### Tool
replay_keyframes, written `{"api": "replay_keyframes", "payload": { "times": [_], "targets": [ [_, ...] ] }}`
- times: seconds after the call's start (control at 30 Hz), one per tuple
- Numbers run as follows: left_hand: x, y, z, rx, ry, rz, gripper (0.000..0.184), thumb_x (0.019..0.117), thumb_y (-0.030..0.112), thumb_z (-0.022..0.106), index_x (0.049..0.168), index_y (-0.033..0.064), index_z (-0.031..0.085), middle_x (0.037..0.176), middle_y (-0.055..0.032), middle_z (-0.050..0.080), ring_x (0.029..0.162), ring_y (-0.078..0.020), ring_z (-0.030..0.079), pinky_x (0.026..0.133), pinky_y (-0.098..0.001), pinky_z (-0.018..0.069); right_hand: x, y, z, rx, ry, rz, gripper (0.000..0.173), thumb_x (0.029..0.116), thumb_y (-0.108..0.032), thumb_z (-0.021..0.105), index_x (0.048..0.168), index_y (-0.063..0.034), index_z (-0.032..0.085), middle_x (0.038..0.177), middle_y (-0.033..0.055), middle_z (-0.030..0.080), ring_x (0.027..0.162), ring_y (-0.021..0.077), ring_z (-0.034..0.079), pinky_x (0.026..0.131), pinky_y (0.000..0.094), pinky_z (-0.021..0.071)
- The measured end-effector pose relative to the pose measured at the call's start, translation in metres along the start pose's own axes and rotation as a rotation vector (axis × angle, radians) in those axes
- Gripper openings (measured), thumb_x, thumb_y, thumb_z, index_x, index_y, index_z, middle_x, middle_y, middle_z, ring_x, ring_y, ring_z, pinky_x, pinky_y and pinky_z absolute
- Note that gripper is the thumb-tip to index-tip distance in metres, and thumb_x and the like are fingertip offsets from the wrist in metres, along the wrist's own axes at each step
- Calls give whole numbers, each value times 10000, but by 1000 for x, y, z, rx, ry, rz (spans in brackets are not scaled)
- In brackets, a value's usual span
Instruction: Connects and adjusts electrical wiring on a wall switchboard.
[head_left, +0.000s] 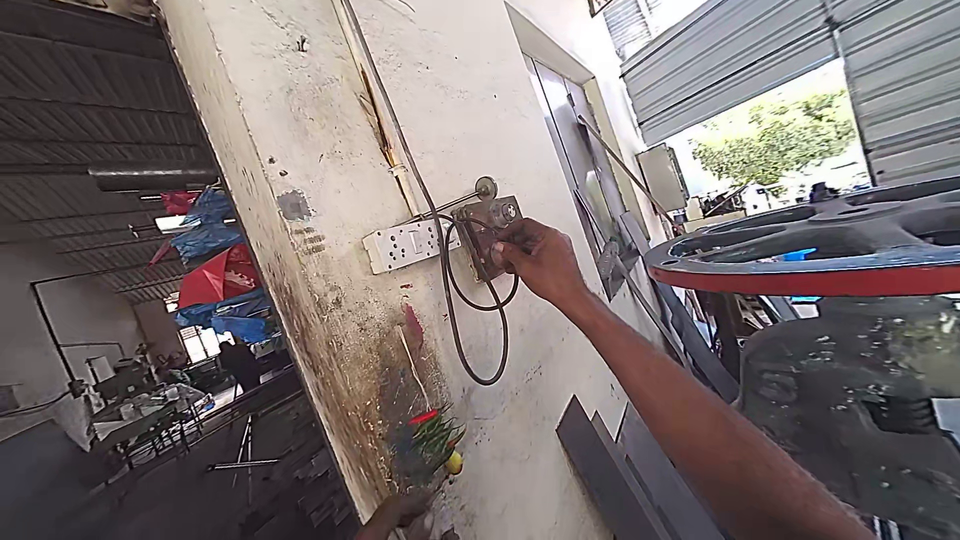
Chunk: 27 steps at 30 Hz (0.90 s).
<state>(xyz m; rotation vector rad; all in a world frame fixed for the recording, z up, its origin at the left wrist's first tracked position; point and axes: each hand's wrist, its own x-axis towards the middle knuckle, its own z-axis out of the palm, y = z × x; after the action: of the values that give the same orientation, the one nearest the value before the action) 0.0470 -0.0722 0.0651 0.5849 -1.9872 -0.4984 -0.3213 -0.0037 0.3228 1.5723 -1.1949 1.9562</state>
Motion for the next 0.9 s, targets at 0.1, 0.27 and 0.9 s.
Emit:
{"api": "replay_keyframes", "payload": {
  "times": [0.1,0.27,0.9],
  "targets": [
    [108,47,13,127,79,195,449,971,332,660,1355,102,642,1297,-38,688,1138,-155,684,979,-391,593,6,4,-22,30,-22,5,117,1006,-186,677,1098,-114,685,844,35,739,615,151,701,581,362,630],
    [252,97,65,102,133,120,731,952,297,698,1566,60,380,1500,-106,550,1255,-194,631,1025,-398,558,9,22,-73,-54,62,-175,91,982,-163,661,1057,-117,683,795,36,671,522,127,595,479,322,543],
    [230,93,-32,896,624,252,441,936,355,640,1331,158,638,963,8,731,756,-179,673,674,-456,567,56,70,36,16,-77,-302,100,944,-130,690,1042,-128,709,945,32,683,712,162,634,651,408,574]
  ]
}}
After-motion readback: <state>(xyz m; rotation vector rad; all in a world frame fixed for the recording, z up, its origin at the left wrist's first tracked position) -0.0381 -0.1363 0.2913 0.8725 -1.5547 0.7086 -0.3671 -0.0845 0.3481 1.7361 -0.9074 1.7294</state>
